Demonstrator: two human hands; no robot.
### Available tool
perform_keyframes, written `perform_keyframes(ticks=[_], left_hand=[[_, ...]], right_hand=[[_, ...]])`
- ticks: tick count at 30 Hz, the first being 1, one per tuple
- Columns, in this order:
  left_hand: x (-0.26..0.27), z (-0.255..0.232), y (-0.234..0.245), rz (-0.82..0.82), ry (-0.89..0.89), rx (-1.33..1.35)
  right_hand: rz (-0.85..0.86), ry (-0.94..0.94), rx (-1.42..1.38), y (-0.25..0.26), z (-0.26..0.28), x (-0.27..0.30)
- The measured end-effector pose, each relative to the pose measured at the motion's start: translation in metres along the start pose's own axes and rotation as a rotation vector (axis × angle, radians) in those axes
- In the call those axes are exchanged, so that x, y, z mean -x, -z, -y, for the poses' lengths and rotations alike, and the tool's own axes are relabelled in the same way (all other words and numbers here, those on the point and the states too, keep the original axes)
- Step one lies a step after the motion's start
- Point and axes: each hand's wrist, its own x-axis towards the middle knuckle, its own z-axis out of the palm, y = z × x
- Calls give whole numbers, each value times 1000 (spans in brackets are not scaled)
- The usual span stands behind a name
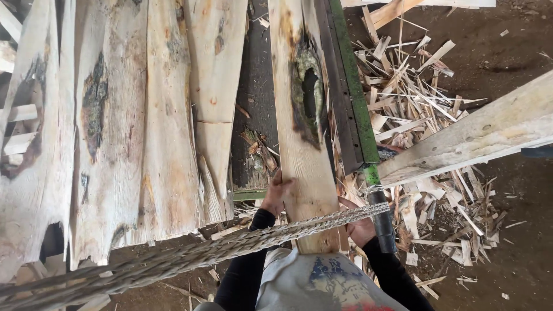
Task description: Trimming wood strips using a manual shear in a workshop.
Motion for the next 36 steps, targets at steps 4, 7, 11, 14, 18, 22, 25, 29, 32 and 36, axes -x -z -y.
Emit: perform_keyframes(ticks=[4,7,11,14,18,22,25,29,32,36], left_hand=[[31,-5,-19,-53,127,25],[39,-2,-22,-73,150,-3],[31,-18,-31,-11,101,-165],[14,-5,-24,15,64,-242],[14,26,-23,20,71,-219],[45,6,-44,-7,116,-397],[37,21,-43,-8,64,-374],[22,50,-38,0,27,-258],[28,57,-49,-12,65,-288],[56,29,-82,-113,145,-384]], right_hand=[[-118,49,243,86,-44,-12],[-334,146,661,99,-34,-2],[-125,118,127,-19,77,57],[-48,41,168,-63,127,97],[-105,34,623,-119,138,111],[-219,15,649,-144,144,113],[-210,37,650,-152,155,122],[-201,65,703,-171,173,130],[-209,63,707,-167,173,128],[-225,86,780,-169,162,124]])
